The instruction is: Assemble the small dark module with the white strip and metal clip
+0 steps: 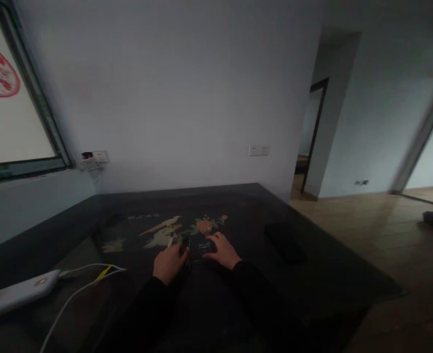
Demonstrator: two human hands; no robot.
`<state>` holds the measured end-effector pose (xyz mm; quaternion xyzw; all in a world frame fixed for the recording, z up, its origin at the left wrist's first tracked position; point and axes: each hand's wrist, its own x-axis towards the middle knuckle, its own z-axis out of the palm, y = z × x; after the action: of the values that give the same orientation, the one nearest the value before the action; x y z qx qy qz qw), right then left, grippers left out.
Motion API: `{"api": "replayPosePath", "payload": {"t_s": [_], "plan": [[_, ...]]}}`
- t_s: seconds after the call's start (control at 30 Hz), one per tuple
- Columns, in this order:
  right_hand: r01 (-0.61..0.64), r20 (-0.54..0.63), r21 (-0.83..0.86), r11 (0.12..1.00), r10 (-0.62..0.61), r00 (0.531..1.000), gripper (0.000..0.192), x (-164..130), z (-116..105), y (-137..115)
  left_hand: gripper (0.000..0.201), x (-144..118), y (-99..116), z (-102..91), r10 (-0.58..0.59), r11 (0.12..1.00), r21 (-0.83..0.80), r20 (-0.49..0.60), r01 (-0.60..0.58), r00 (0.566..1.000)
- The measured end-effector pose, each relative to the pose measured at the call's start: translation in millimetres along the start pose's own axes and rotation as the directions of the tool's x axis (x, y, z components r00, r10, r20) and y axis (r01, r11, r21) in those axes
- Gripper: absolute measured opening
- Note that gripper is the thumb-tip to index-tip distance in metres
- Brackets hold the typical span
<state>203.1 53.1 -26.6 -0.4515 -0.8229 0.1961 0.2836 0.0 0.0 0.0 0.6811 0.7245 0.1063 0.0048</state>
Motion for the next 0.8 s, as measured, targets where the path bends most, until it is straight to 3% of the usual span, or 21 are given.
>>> {"api": "replayPosePath", "payload": {"t_s": [0.63, 0.7, 0.8], "plan": [[0.002, -0.033, -0.062, 0.998, -0.004, 0.999, 0.055, -2.5, -0.2, -6.3, 0.037, 11.2, 13.6, 9.9, -0.068, 0.995, -0.075, 0.048, 0.071, 0.997], [0.003, -0.056, -0.044, 0.999, -0.005, 0.998, 0.054, -1.5, 0.3, -4.9, 0.034, 13.1, 13.7, 10.5, -0.063, 0.990, -0.125, 0.018, 0.065, 0.998], [0.023, -0.137, 0.019, 1.000, -0.020, 0.990, 0.048, 1.2, 0.1, -4.1, 0.028, 14.9, 16.3, 8.9, -0.032, 0.958, -0.287, -0.116, -0.003, 0.993]]}}
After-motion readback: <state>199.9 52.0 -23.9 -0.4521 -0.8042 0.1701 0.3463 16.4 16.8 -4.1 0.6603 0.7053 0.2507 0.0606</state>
